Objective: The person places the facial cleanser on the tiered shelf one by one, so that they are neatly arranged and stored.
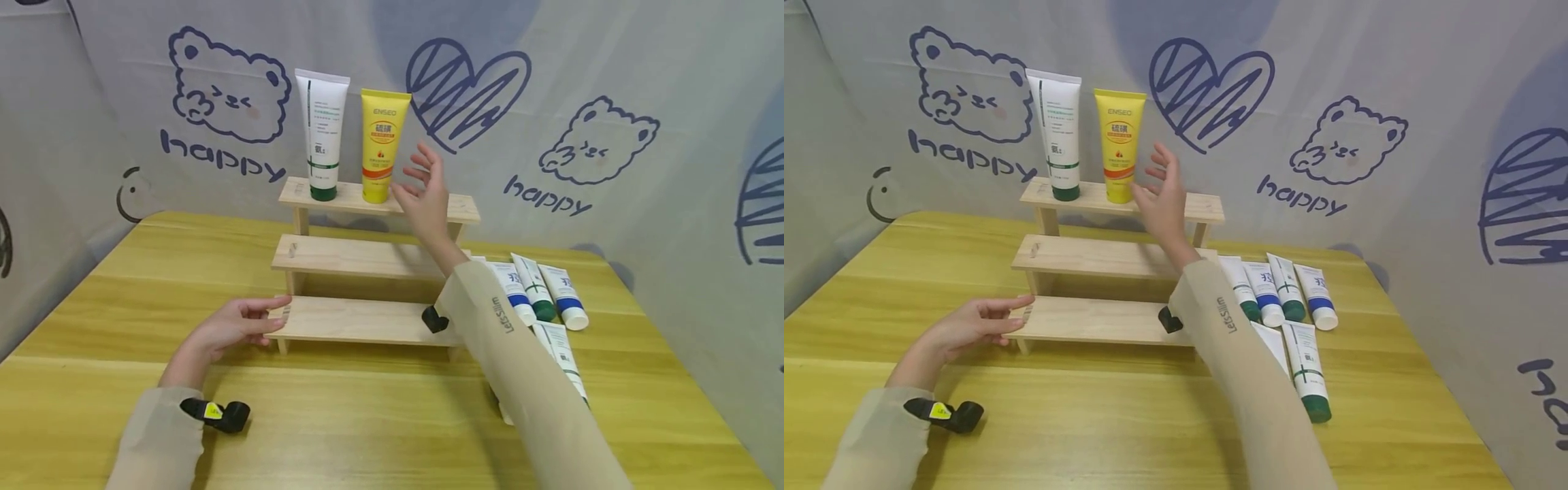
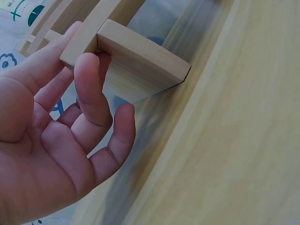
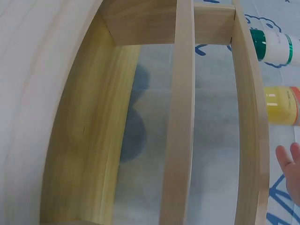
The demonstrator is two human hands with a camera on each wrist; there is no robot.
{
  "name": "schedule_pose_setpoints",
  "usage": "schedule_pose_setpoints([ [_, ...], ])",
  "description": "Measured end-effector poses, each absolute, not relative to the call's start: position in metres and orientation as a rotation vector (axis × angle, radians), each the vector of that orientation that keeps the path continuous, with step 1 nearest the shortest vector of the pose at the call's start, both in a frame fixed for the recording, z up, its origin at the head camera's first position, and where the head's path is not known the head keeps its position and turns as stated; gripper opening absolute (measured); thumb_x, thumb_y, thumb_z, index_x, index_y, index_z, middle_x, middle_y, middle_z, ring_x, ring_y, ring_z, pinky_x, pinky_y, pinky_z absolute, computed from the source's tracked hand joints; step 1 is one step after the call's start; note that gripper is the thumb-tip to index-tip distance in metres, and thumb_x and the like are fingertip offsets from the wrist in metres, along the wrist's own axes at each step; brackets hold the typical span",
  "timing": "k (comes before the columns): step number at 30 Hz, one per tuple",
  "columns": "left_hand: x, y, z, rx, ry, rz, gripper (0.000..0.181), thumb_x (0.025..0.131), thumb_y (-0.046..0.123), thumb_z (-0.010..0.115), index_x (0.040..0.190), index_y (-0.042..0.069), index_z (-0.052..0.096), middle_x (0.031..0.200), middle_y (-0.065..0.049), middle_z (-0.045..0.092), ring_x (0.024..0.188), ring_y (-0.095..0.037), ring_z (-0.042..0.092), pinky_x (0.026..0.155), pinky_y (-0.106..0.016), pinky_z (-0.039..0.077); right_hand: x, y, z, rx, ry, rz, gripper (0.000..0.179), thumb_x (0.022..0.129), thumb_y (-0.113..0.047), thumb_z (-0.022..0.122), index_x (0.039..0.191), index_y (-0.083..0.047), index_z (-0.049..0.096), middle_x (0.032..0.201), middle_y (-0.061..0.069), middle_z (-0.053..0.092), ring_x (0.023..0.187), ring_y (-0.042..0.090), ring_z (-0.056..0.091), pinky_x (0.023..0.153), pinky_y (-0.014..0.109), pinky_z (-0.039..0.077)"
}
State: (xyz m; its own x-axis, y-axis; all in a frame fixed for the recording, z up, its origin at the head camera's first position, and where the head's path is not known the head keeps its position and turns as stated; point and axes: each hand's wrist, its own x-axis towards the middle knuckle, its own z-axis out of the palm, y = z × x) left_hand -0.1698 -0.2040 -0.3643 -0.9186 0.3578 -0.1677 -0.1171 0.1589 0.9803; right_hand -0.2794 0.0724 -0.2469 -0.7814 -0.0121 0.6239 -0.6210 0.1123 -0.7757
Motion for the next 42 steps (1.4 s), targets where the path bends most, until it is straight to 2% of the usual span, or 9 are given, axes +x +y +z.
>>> schedule_pose_setpoints([
  [7,-0.169,-0.205,-0.365,0.224,2.078,1.809,0.057,0.084,0.016,0.063,0.132,-0.003,0.038,0.078,-0.005,0.031,0.07,-0.013,0.039,0.065,-0.025,0.05,-0.276,0.088,-0.26,0.551,-1.928,1.654,0.049,0.077,0.008,0.06,0.122,0.004,0.042,0.11,0.016,0.051,0.098,0.027,0.052,0.08,0.033,0.046],
  [11,-0.169,-0.205,-0.364,0.224,2.079,1.809,0.056,0.084,0.016,0.063,0.131,-0.002,0.038,0.078,-0.005,0.031,0.069,-0.012,0.041,0.065,-0.025,0.05,-0.269,0.097,-0.264,0.516,-1.96,1.646,0.036,0.078,0.006,0.062,0.112,0.007,0.049,0.102,0.022,0.054,0.096,0.03,0.053,0.079,0.034,0.047],
  [18,-0.17,-0.205,-0.366,0.211,2.076,1.812,0.057,0.083,0.016,0.065,0.131,-0.002,0.039,0.078,-0.005,0.031,0.068,-0.013,0.045,0.064,-0.026,0.05,-0.257,0.111,-0.269,0.537,-1.94,1.718,0.031,0.078,0.008,0.061,0.107,0.013,0.05,0.1,0.03,0.051,0.096,0.036,0.05,0.082,0.04,0.045],
  [28,-0.173,-0.205,-0.367,0.227,2.08,1.804,0.057,0.084,0.018,0.064,0.132,-0.001,0.038,0.094,-0.01,0.041,0.072,-0.012,0.046,0.065,-0.024,0.05,-0.244,0.128,-0.271,0.555,-1.963,1.707,0.027,0.079,0.007,0.062,0.103,0.013,0.052,0.099,0.024,0.053,0.093,0.031,0.052,0.082,0.035,0.045],
  [36,-0.172,-0.205,-0.366,0.223,2.071,1.809,0.057,0.085,0.016,0.062,0.132,-0.002,0.036,0.088,-0.008,0.039,0.07,-0.012,0.046,0.064,-0.024,0.05,-0.232,0.144,-0.277,0.54,-1.981,1.722,0.024,0.079,0.008,0.06,0.102,0.013,0.052,0.1,0.026,0.053,0.091,0.026,0.052,0.078,0.027,0.046],
  [42,-0.171,-0.205,-0.366,0.229,2.066,1.806,0.058,0.085,0.016,0.062,0.133,-0.003,0.036,0.091,-0.009,0.041,0.069,-0.011,0.046,0.064,-0.025,0.05,-0.221,0.157,-0.282,0.532,-2.02,1.684,0.022,0.082,0.005,0.059,0.102,0.012,0.053,0.098,0.02,0.055,0.092,0.022,0.052,0.08,0.027,0.045],
])
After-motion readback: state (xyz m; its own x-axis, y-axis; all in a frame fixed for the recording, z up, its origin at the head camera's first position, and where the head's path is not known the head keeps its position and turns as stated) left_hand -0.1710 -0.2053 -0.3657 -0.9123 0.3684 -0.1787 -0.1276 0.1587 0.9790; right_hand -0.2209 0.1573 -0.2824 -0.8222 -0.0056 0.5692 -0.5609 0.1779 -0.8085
